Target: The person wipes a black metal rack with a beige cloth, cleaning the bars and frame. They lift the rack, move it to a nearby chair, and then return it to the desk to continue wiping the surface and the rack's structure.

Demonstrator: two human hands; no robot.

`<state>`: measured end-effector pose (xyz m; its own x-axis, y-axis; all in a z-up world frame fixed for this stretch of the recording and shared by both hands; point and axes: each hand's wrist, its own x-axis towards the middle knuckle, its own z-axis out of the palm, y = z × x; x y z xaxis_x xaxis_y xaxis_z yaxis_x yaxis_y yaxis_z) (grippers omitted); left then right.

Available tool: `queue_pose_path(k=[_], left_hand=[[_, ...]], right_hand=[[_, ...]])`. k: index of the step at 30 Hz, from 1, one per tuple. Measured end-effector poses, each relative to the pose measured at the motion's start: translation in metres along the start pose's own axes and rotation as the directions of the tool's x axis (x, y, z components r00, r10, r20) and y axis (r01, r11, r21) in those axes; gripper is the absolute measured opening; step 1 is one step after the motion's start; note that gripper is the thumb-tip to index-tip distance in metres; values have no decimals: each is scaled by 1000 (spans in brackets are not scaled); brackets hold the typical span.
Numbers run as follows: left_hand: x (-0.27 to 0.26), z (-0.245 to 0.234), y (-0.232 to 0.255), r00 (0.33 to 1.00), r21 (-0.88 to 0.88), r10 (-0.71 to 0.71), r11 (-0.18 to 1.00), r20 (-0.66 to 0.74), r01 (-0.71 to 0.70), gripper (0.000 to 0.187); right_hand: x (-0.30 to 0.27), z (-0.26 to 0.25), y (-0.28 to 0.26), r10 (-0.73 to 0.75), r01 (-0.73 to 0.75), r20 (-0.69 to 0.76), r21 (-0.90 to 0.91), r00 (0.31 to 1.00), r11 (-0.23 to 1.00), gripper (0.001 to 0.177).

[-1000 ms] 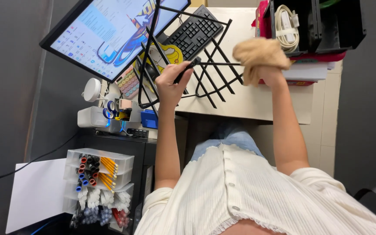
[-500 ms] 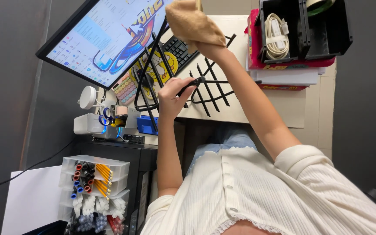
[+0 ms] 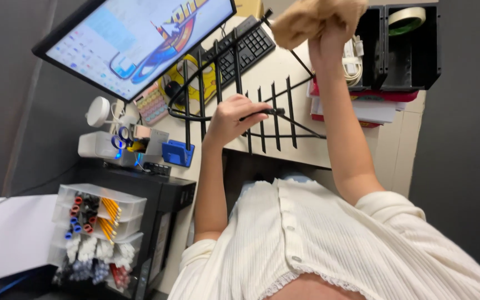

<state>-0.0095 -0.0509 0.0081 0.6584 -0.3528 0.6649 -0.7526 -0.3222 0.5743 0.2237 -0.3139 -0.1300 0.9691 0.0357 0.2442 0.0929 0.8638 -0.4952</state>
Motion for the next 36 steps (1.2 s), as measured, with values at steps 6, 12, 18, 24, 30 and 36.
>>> queue_pose_path(k=[6, 12, 18, 24, 30, 36], left_hand=[[12, 7, -4, 997, 59, -71, 996, -36, 73, 18], [10, 10, 0, 982, 115, -122, 984, -141, 139, 19], [5, 15, 8, 970, 135, -201, 967, -135, 218, 20], [21, 27, 21, 924, 189, -297, 919, -241, 345, 19], [26, 34, 28, 859, 189, -373, 870, -352, 455, 15], [2, 25, 33, 763, 62, -383, 874, -521, 481, 10]], right_hand=[[13, 5, -29, 78, -31, 134, -317, 988, 948, 36], [-13, 6, -29, 175, 17, 248, -618, 953, 786, 39], [-46, -2, -22, 292, 124, 334, -820, 896, 559, 47], [-63, 85, -87, 451, -310, 84, -613, 889, 727, 40], [-85, 111, -64, 443, -303, 157, -530, 883, 792, 33], [-106, 130, -37, 452, -321, 238, -436, 860, 841, 27]])
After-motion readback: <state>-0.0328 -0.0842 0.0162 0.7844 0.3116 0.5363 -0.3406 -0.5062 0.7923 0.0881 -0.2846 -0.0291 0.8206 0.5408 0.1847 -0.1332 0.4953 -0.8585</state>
